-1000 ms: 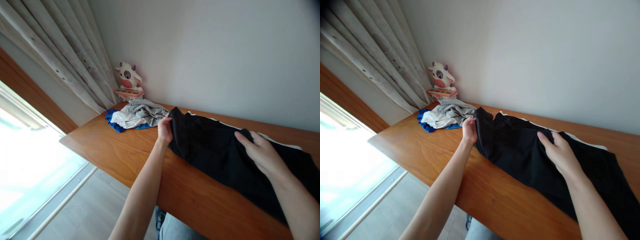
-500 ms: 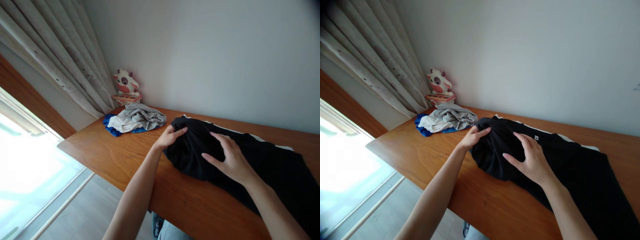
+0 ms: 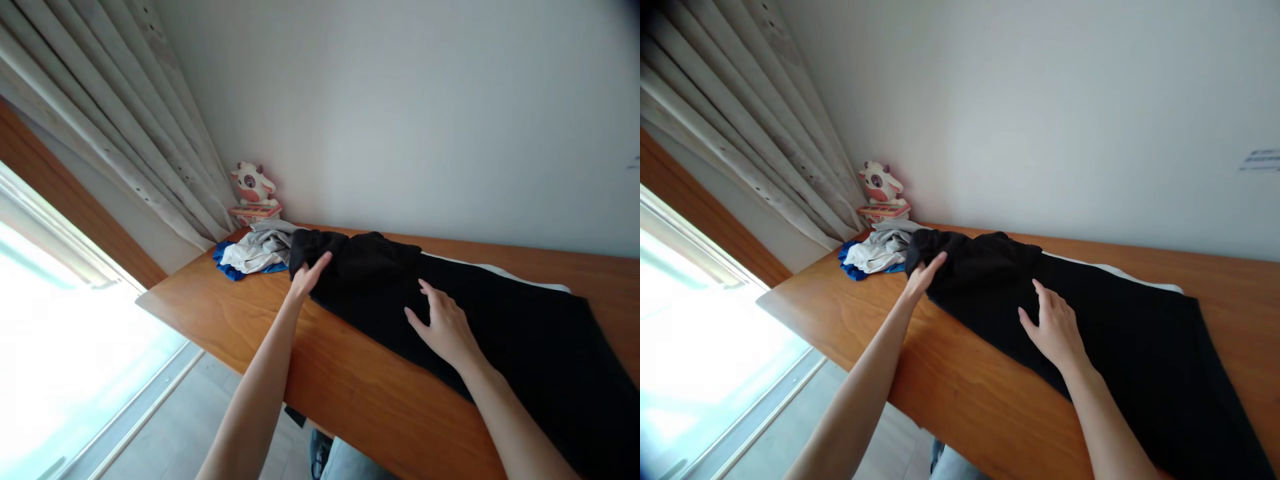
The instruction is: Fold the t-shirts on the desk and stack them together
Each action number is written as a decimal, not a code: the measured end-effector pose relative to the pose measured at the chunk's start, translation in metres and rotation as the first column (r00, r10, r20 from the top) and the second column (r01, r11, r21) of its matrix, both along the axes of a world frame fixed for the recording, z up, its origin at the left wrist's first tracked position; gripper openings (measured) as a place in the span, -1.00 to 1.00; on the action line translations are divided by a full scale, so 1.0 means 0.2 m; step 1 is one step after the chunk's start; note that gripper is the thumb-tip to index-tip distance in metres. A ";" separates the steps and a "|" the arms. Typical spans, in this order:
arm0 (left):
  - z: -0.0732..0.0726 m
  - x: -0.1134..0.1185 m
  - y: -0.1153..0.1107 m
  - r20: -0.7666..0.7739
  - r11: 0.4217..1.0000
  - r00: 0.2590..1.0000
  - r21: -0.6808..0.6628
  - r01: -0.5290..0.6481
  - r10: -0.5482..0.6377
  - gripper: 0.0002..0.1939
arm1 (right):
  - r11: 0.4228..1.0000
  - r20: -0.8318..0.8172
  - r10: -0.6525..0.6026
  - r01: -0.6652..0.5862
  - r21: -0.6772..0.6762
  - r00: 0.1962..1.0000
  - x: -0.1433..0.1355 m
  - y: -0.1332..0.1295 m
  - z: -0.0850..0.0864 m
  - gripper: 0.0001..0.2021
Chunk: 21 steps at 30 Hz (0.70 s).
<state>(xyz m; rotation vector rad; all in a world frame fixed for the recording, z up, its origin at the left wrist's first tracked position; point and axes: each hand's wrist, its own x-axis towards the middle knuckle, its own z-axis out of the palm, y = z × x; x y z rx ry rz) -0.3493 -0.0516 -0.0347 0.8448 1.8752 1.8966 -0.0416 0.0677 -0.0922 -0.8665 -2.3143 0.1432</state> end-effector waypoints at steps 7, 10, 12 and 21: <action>0.07 0.10 0.11 -0.557 0.897 0.782 -0.442 0.008 -0.281 -0.31 | 0.998 -0.078 0.050 -0.053 -0.034 0.996 0.02 0.04 -0.03 -0.42; 0.22 0.04 0.10 -0.533 0.915 0.805 -0.403 0.028 -0.260 -0.56 | 0.997 -0.095 0.048 -0.054 -0.064 0.994 0.02 0.05 -0.05 -0.43; 0.32 -0.01 0.05 -0.496 0.940 0.836 -0.334 0.065 -0.234 -0.53 | 0.995 -0.100 0.053 -0.061 -0.080 0.994 0.02 0.05 -0.05 -0.45; 0.53 -0.11 -0.11 0.203 0.848 0.838 -0.058 0.527 -0.507 -0.55 | 0.991 -0.122 0.070 -0.083 -0.105 0.990 0.01 0.08 -0.08 -0.49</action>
